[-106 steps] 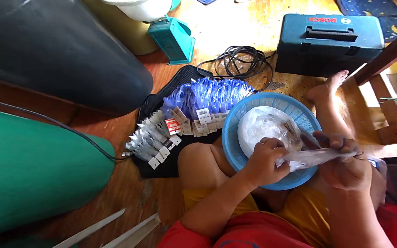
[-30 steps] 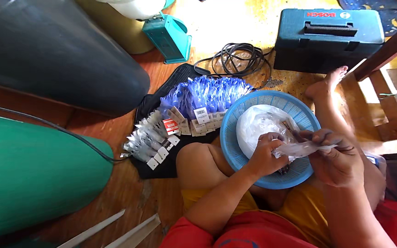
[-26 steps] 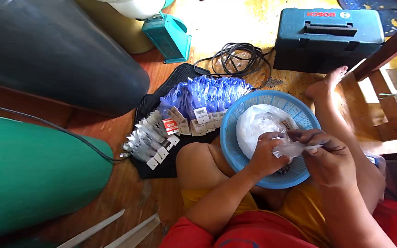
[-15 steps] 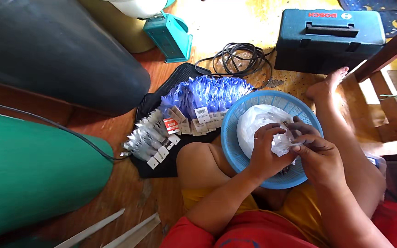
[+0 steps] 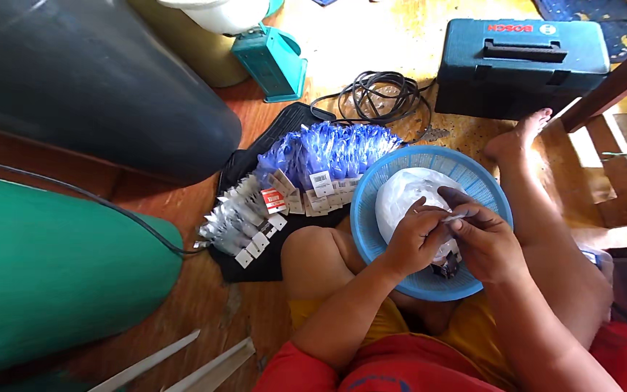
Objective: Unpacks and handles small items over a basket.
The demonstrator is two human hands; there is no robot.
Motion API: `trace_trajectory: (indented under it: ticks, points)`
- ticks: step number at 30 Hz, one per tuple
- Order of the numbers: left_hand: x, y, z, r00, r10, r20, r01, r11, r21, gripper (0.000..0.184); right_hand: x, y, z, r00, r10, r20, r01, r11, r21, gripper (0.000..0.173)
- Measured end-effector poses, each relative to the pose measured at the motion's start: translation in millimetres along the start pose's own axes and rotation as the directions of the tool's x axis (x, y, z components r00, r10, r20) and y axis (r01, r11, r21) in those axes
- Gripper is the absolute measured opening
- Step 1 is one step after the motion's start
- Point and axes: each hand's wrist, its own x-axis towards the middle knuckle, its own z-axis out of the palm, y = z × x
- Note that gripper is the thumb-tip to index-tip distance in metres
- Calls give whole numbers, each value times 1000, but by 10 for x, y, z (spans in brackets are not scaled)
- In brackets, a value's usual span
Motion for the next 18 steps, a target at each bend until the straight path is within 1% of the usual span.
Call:
trace_trajectory:
  ticks: [1, 4, 5, 6, 8, 10, 13, 14, 16, 17, 18]
  points:
    - [-2, 7, -19, 1000, -21, 1, 21, 1000, 9, 26, 9, -9, -27, 1000, 5, 15, -5, 1000, -6, 7]
    - [-7, -5, -108, 995, -97, 22, 97, 995, -2, 30, 31, -94, -180, 998, 35, 48, -31, 997, -75, 41]
    - [-9, -11, -138, 993, -113, 29, 114, 993, -9, 32, 36, -122, -229, 998, 45, 42, -40, 994, -103, 48]
    - [-10, -13, -163, 991, -130, 38, 130, 991, -18, 33, 35, -144, -264, 998, 49, 28, -45, 990, -132, 51]
    - [-4, -9, -185, 984, -166, 62, 169, 984, -53, 33, 21, -170, -284, 999, 41, 2, -40, 980, -194, 47]
    - [5, 4, -175, 975, -203, 93, 212, 973, -88, 31, 9, -177, -256, 999, 36, 10, -31, 955, -295, 42]
    - [13, 54, -149, 957, -239, 165, 254, 964, -76, 28, 6, -172, -136, 994, 104, 16, -86, 894, -440, 37]
    - [12, 68, -141, 949, -248, 192, 264, 962, -65, 28, 9, -155, -97, 995, 103, 5, -89, 881, -465, 31]
    - [4, 83, -128, 930, -281, 237, 303, 951, -62, 28, 15, -96, -70, 999, 36, -18, -40, 864, -501, 10]
    - [2, 90, -127, 915, -314, 254, 342, 937, -74, 29, 17, -67, -81, 1000, 4, -25, -16, 858, -513, 4]
    - [5, 91, -127, 896, -353, 270, 390, 916, -97, 29, 18, -44, -96, 999, -13, -33, -6, 858, -514, 3]
